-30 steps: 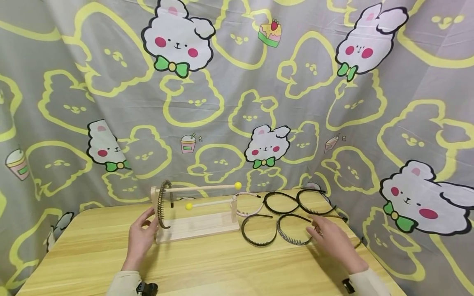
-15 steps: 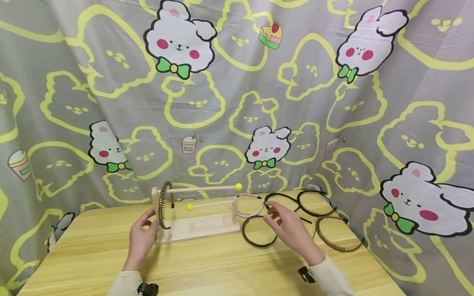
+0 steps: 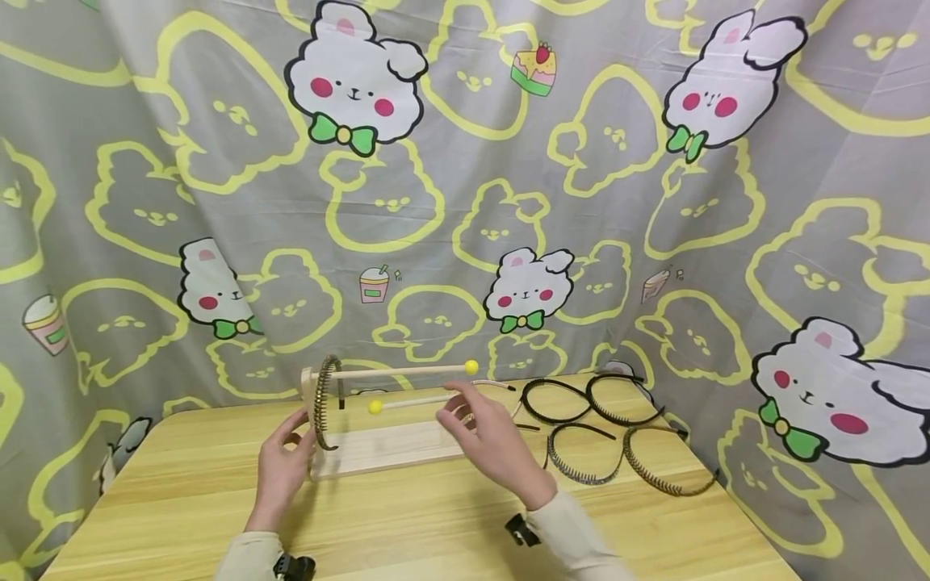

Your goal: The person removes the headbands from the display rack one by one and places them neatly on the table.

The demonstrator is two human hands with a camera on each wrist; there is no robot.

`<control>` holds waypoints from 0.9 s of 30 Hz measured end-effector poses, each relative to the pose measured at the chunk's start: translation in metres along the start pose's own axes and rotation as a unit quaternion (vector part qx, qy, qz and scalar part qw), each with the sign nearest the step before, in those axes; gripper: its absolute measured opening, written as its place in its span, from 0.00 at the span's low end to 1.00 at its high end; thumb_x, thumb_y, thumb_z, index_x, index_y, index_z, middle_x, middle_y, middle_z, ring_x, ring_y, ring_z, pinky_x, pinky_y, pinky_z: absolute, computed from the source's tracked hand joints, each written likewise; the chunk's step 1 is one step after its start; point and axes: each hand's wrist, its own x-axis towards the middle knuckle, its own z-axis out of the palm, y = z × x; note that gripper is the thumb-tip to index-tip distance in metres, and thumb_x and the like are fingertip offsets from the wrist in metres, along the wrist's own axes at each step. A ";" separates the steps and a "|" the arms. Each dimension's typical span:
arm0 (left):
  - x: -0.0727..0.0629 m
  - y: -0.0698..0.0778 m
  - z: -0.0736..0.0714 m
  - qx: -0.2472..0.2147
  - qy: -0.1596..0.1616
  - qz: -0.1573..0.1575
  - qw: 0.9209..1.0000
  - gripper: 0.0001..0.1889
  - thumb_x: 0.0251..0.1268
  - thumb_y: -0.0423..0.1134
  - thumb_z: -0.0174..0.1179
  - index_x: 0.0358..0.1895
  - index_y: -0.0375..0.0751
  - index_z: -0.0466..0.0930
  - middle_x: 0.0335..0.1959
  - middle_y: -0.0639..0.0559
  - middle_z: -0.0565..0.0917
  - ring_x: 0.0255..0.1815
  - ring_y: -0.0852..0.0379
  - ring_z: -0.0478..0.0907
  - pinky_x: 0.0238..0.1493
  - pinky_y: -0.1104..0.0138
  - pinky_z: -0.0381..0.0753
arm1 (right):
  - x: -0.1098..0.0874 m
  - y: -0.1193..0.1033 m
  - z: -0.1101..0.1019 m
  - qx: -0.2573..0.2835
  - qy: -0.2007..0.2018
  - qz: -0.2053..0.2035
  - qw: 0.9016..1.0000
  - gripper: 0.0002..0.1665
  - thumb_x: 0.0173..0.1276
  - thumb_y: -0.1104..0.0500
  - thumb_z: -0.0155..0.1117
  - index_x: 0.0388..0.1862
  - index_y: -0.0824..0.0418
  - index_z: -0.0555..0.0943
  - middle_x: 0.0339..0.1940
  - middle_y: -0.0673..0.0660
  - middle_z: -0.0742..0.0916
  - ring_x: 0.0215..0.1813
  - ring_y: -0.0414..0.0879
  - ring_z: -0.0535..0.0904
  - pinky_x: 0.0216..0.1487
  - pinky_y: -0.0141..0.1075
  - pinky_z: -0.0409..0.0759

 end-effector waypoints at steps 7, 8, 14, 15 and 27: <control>0.000 -0.001 0.000 -0.018 0.000 0.008 1.000 0.21 0.75 0.35 0.61 0.69 0.41 0.78 0.50 0.63 0.81 0.33 0.67 0.73 0.31 0.75 0.82 | 0.019 -0.028 0.038 0.058 -0.034 0.006 0.998 0.29 0.80 0.43 0.55 0.73 0.54 0.70 0.48 0.49 0.87 0.47 0.38 0.83 0.47 0.31 0.84; 0.000 -0.001 0.000 -0.020 0.000 0.009 1.000 0.21 0.74 0.35 0.61 0.68 0.41 0.78 0.48 0.68 0.80 0.33 0.67 0.73 0.31 0.75 0.82 | 0.023 -0.031 0.044 0.066 -0.034 0.003 0.997 0.29 0.80 0.43 0.56 0.73 0.54 0.69 0.49 0.49 0.87 0.47 0.38 0.84 0.47 0.31 0.84; 0.001 -0.002 -0.001 -0.020 0.002 0.010 1.000 0.21 0.74 0.37 0.63 0.67 0.41 0.79 0.42 0.76 0.77 0.33 0.67 0.73 0.31 0.75 0.81 | 0.046 -0.051 0.077 0.109 -0.023 0.000 0.994 0.32 0.77 0.43 0.62 0.74 0.53 0.69 0.49 0.52 0.88 0.44 0.34 0.83 0.44 0.27 0.83; 0.001 -0.002 -0.001 -0.020 0.003 0.011 1.000 0.21 0.74 0.37 0.63 0.67 0.41 0.79 0.43 0.75 0.77 0.33 0.67 0.73 0.31 0.75 0.81 | 0.049 -0.054 0.082 0.116 -0.021 0.004 0.993 0.33 0.76 0.44 0.63 0.74 0.53 0.69 0.49 0.53 0.87 0.44 0.34 0.83 0.44 0.27 0.83; 0.001 -0.001 -0.001 -0.024 0.002 0.013 1.000 0.20 0.75 0.37 0.61 0.66 0.39 0.80 0.40 0.77 0.76 0.32 0.67 0.73 0.32 0.77 0.81 | 0.068 -0.071 0.131 0.131 0.001 0.046 0.990 0.32 0.72 0.46 0.69 0.71 0.49 0.72 0.49 0.51 0.88 0.41 0.31 0.83 0.36 0.24 0.81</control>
